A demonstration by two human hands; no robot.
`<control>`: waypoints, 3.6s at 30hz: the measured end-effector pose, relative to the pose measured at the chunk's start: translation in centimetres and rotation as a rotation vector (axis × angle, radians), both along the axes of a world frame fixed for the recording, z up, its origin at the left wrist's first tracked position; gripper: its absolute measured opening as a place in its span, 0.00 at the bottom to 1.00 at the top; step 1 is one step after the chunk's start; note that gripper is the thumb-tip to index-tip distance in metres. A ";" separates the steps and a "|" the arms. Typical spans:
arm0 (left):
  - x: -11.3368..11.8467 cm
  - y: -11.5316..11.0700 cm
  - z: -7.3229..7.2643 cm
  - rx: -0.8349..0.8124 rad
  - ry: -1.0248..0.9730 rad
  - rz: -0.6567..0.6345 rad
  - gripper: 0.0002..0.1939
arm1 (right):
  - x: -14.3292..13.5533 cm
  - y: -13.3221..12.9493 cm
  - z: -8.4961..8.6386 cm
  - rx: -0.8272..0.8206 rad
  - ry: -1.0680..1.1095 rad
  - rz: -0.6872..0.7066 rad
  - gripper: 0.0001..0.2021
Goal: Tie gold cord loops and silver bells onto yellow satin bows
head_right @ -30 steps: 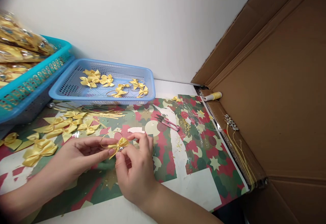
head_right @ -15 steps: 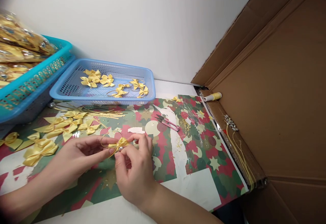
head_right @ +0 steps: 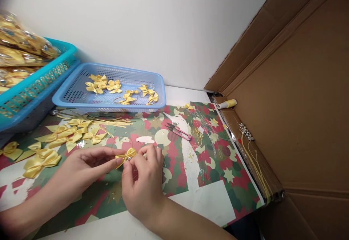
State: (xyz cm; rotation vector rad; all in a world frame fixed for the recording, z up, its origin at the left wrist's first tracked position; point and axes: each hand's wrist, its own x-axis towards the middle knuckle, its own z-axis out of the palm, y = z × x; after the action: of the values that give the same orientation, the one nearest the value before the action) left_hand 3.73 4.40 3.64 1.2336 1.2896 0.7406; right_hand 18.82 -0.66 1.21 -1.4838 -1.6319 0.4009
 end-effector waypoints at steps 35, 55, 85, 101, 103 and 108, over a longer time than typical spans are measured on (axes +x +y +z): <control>0.0 -0.3 -0.9 0.089 -0.020 -0.004 0.13 | -0.4 0.0 -0.5 -0.066 0.132 0.010 0.12; -1.3 0.4 0.4 0.604 0.322 -0.381 0.11 | -0.3 -0.2 -0.5 -0.072 0.146 0.094 0.09; -1.0 0.2 0.0 0.607 0.434 -0.378 0.15 | 0.1 0.0 0.3 -0.176 0.157 0.147 0.13; -1.0 1.0 0.7 0.451 0.319 -0.378 0.18 | 0.9 0.4 0.9 -0.190 0.138 0.258 0.09; -1.0 1.0 0.7 0.410 0.288 -0.377 0.19 | 1.1 0.4 1.0 -0.185 0.166 0.268 0.08; -1.0 0.9 0.8 0.335 0.212 -0.366 0.18 | 1.2 0.6 0.9 -0.171 0.227 0.285 0.10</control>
State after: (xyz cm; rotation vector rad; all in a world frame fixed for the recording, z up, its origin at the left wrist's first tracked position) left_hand 2.76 5.27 4.43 1.8035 1.0867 0.5832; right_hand 20.01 -0.10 2.15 -1.2745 -1.6589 0.8549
